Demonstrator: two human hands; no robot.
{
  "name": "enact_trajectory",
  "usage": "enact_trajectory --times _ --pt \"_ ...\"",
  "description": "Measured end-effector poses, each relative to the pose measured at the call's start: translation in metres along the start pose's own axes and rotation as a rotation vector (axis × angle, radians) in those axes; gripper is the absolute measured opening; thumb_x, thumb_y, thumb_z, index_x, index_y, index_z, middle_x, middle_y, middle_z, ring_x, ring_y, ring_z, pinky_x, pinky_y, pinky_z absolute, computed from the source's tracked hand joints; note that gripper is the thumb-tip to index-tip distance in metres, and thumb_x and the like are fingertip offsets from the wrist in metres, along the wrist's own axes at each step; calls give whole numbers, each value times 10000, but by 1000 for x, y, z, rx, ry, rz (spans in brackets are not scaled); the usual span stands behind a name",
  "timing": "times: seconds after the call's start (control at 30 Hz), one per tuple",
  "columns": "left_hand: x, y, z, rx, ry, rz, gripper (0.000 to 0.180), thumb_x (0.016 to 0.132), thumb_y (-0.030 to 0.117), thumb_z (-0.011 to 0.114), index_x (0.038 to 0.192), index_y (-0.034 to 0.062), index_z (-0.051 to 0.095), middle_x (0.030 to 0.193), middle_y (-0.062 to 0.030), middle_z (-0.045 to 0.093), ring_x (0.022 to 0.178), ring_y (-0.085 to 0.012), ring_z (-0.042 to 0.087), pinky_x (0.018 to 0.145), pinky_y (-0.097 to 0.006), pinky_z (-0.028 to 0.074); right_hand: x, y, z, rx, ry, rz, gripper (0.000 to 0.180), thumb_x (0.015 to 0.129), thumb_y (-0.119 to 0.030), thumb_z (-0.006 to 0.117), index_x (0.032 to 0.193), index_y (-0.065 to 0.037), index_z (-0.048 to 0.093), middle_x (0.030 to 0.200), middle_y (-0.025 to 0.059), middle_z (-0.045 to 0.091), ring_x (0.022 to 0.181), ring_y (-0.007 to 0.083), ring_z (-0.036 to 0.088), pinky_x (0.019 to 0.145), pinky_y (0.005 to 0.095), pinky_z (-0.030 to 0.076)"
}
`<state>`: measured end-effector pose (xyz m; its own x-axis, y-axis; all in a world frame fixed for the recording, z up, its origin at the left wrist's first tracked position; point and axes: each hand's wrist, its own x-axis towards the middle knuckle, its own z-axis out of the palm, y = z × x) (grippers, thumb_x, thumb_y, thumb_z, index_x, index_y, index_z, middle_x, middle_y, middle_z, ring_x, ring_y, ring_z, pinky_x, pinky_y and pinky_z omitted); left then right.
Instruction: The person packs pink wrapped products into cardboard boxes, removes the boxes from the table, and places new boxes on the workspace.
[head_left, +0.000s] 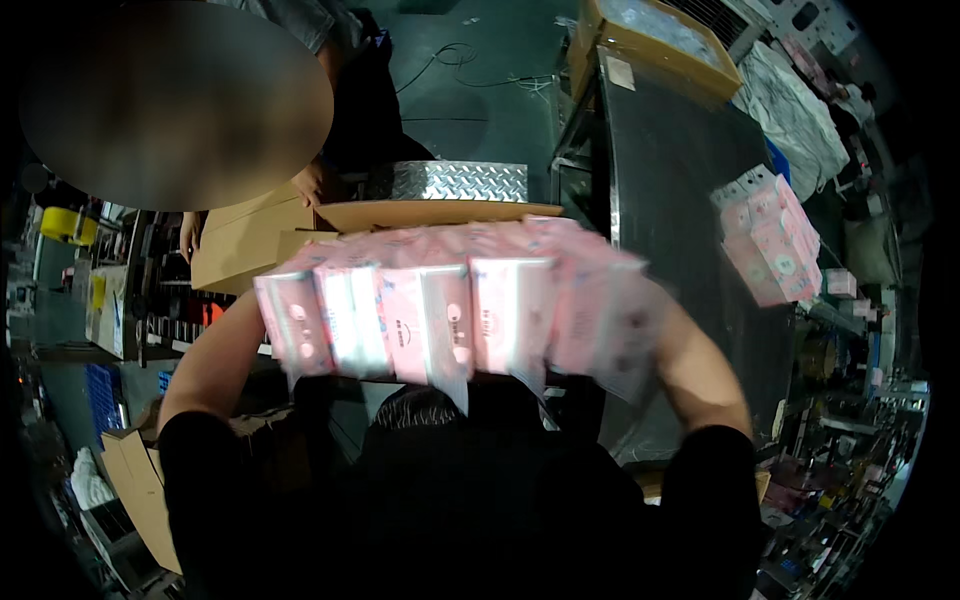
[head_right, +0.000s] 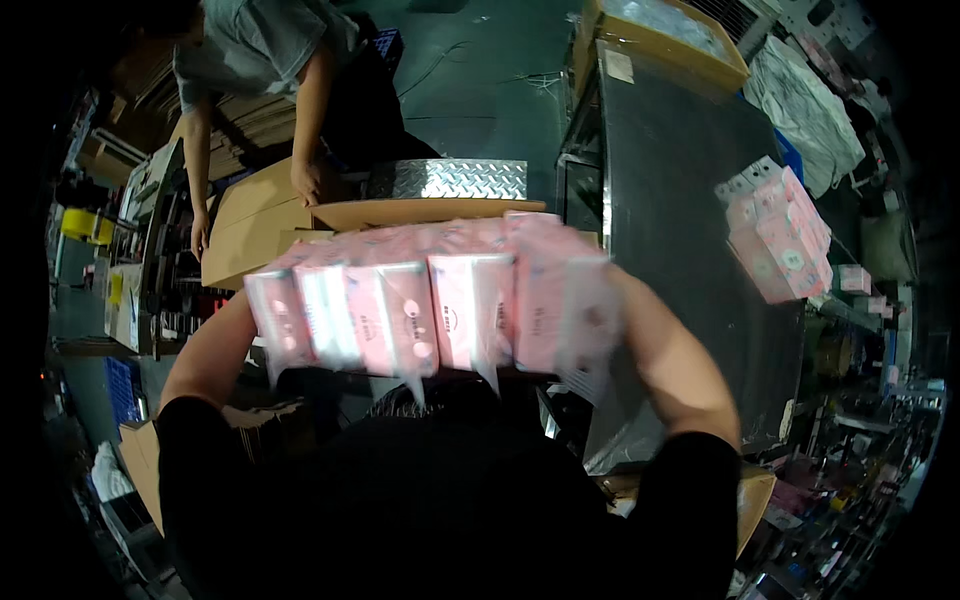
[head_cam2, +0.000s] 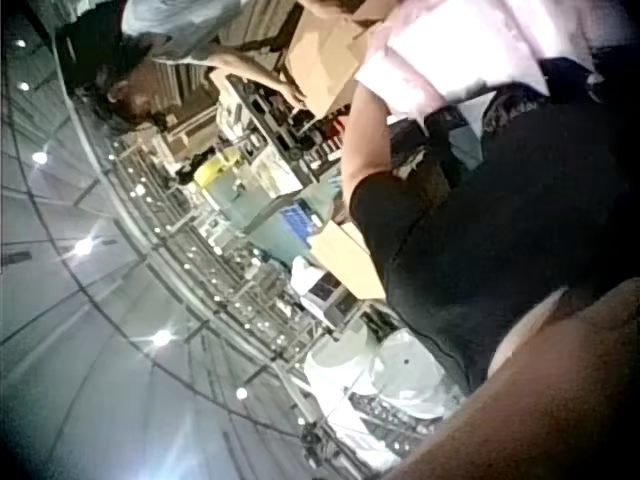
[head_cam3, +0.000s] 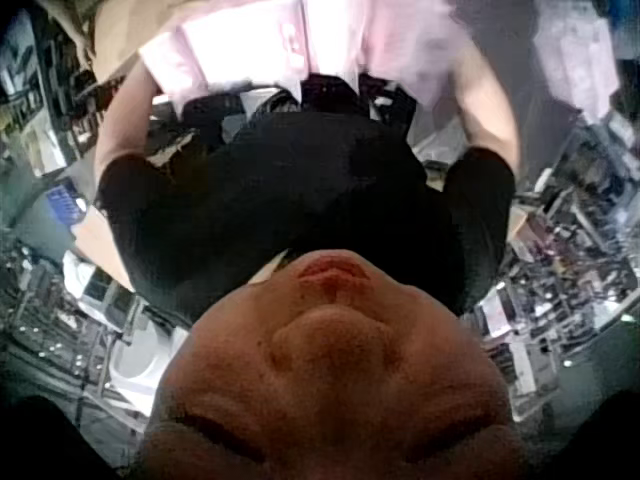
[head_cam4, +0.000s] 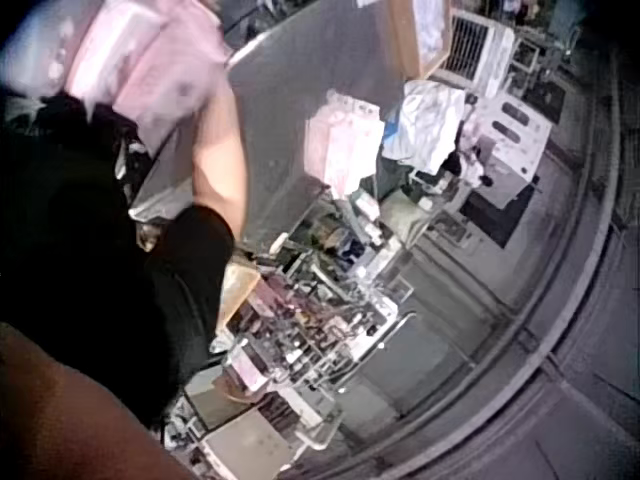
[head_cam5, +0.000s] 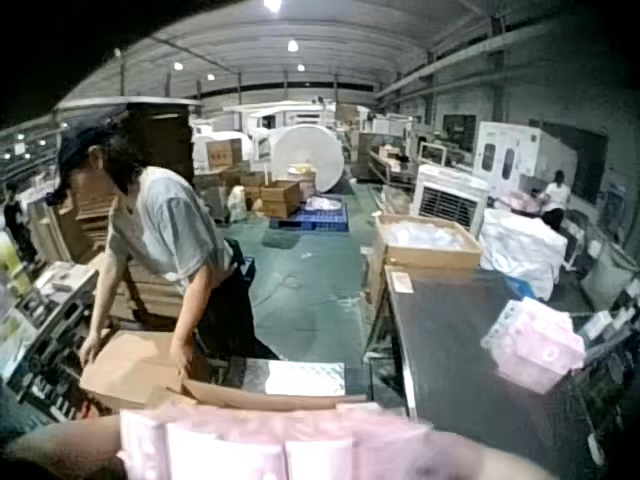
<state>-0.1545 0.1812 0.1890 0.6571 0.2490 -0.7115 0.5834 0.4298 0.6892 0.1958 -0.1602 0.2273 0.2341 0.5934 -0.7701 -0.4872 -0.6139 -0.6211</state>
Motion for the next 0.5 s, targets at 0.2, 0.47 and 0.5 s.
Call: enact_trajectory --times 0.2,0.47,0.5 --pt "45 3 1 503 -164 -172 613 919 422 608 1435 166 400 1334 -77 526 1137 -227 554 951 -378 470 99 60 -16 -511 99 210 408 912 -401 534 1156 -83 612 998 97 669 836 236 669 644 393 552" --pt "106 -46 -15 811 -290 100 1112 778 559 717 1535 91 51 1559 -255 156 1420 -340 265 1118 -414 306 87 108 -4 -701 213 -163 411 916 -375 607 1150 -37 609 884 60 679 749 200 622 708 349 503" --pt "80 -43 -14 801 -273 29 1182 746 587 735 1537 93 9 1560 -259 143 1427 -341 251 1123 -416 300 80 101 12 -849 245 -229 408 913 -350 615 1162 -27 602 909 75 684 766 213 629 730 350 502"
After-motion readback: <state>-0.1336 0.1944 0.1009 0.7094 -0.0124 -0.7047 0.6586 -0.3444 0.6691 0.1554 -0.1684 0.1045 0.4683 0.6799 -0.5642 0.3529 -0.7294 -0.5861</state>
